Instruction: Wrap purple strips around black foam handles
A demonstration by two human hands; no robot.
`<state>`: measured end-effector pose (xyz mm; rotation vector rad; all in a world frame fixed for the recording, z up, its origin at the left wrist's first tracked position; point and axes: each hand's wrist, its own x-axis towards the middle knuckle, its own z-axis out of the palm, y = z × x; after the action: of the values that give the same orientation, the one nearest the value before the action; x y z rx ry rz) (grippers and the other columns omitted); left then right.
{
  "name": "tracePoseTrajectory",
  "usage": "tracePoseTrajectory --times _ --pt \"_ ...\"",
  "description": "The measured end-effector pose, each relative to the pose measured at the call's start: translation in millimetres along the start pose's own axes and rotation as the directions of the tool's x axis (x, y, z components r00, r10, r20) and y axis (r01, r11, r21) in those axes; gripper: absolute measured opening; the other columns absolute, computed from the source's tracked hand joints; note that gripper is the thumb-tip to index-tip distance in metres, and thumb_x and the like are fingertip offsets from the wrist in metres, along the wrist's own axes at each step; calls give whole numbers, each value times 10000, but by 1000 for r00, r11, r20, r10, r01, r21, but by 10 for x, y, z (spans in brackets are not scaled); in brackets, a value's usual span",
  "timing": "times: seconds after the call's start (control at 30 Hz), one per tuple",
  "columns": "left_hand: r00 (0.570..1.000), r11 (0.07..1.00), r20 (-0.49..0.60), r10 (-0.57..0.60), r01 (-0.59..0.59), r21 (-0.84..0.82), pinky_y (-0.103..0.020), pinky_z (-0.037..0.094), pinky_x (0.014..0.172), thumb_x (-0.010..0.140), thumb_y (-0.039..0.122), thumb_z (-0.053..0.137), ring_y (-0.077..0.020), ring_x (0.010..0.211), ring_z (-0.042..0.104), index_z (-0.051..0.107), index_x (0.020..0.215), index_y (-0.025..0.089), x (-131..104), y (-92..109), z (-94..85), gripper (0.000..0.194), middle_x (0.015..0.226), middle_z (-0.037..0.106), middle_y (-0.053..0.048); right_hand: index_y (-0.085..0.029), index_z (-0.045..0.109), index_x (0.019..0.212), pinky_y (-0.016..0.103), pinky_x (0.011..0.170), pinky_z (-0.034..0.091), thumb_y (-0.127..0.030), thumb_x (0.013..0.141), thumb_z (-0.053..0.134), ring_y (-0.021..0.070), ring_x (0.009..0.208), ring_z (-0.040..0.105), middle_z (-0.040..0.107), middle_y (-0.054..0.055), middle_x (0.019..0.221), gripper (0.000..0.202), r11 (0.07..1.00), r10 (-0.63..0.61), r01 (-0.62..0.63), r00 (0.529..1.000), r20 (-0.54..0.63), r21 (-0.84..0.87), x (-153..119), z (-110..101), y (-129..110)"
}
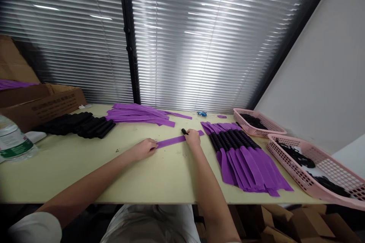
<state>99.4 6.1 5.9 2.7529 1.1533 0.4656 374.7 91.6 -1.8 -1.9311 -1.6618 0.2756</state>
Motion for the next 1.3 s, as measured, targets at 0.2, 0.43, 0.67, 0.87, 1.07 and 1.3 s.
tracePoseTrajectory --times 0.2,0.43,0.67,0.87,1.07,1.3 --pt "1000 1000 3 -6 6 17 -316 459 851 862 120 472 -207 849 614 653 779 171 5 -21 27 205 863 668 -75 -222 747 987 249 820 448 -207 766 683 207 962 631 704 89 1004 231 999 16 -18 999 -39 -41 141 -28 184" --pt "999 998 17 -40 39 52 -313 463 847 846 88 473 -207 864 614 649 774 159 16 2 29 204 863 670 -77 -246 727 1067 296 826 462 -261 837 634 242 992 631 680 102 1059 249 988 104 -113 991 -89 -101 228 -84 319" --pt "998 996 13 -55 54 73 -310 463 833 859 92 467 -201 847 615 639 760 158 8 -3 51 209 851 664 -74 -236 670 1185 339 871 450 -278 901 554 273 1074 589 605 145 1154 310 976 142 -167 974 -175 -137 183 -136 398" --pt "999 997 -2 -43 43 60 -313 461 824 883 98 441 -204 853 616 638 787 156 -11 -5 61 227 862 663 -78 -232 704 1108 284 808 454 -280 869 589 242 1007 619 682 88 1061 269 993 41 -49 996 -75 -111 43 -198 279" --pt "999 998 -9 -41 41 47 -299 459 804 872 93 461 -201 839 620 646 780 160 -5 9 46 218 857 670 -74 -256 714 995 244 707 438 -293 835 621 192 881 637 707 35 955 190 982 -175 182 980 99 -56 -423 78 -371" --pt "998 997 8 -55 54 58 -289 456 798 840 77 479 -205 848 622 659 797 161 17 -22 78 204 869 682 -74 -230 644 1044 259 765 427 -276 824 640 190 915 611 661 64 1006 225 950 -297 310 937 186 -47 -845 270 -856"
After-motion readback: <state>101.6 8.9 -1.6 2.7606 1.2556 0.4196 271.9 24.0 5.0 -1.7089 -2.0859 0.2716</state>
